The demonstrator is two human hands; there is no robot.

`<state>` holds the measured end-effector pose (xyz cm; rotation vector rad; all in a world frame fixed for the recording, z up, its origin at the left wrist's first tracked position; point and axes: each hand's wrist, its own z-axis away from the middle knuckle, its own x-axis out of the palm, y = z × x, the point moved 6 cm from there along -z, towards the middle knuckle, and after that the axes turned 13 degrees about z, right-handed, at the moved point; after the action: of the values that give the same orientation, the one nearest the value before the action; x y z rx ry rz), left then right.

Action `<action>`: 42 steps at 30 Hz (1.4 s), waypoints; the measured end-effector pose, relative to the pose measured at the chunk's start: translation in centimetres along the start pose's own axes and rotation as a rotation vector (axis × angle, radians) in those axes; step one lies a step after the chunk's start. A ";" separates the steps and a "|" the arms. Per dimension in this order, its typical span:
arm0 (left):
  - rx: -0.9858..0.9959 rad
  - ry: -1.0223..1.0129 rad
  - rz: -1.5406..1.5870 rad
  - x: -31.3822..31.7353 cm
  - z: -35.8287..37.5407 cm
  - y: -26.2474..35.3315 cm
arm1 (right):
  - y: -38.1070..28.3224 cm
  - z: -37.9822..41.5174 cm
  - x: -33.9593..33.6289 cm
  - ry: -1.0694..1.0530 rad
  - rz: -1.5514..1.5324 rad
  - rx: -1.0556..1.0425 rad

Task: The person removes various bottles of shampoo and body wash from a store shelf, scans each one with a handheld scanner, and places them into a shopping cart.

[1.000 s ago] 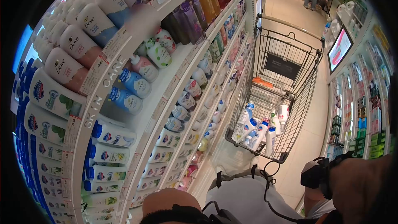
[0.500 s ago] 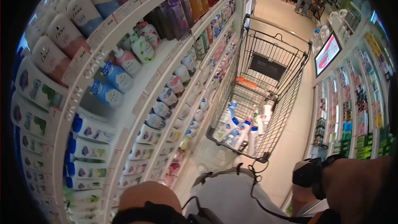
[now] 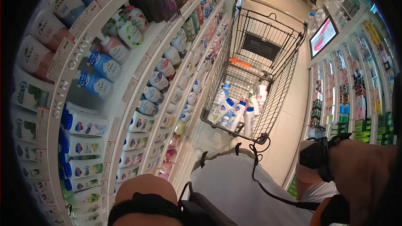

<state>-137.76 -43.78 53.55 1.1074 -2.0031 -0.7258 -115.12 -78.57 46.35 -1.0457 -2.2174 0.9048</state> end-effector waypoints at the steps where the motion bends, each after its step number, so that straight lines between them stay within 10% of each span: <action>1: -0.001 0.003 -0.008 0.1 0.0 0.1 | 0.2 -0.2 0.0 -0.006 -0.007 0.002; 15: 0.092 -0.097 -0.245 4.7 -1.2 5.2 | -2.1 -1.1 -1.0 -0.130 -0.078 -0.055; 17: 0.011 0.129 -0.682 5.0 2.2 8.0 | -2.7 -1.6 -1.0 -0.174 -0.092 -0.065; 42: 0.308 -0.152 -0.912 4.5 3.5 10.0 | -4.1 -5.3 5.6 -0.596 -0.420 -0.148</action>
<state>-146.91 -42.58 60.42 2.2603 -1.6995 -0.9705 -116.50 -74.11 53.76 -0.3467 -2.8788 0.9498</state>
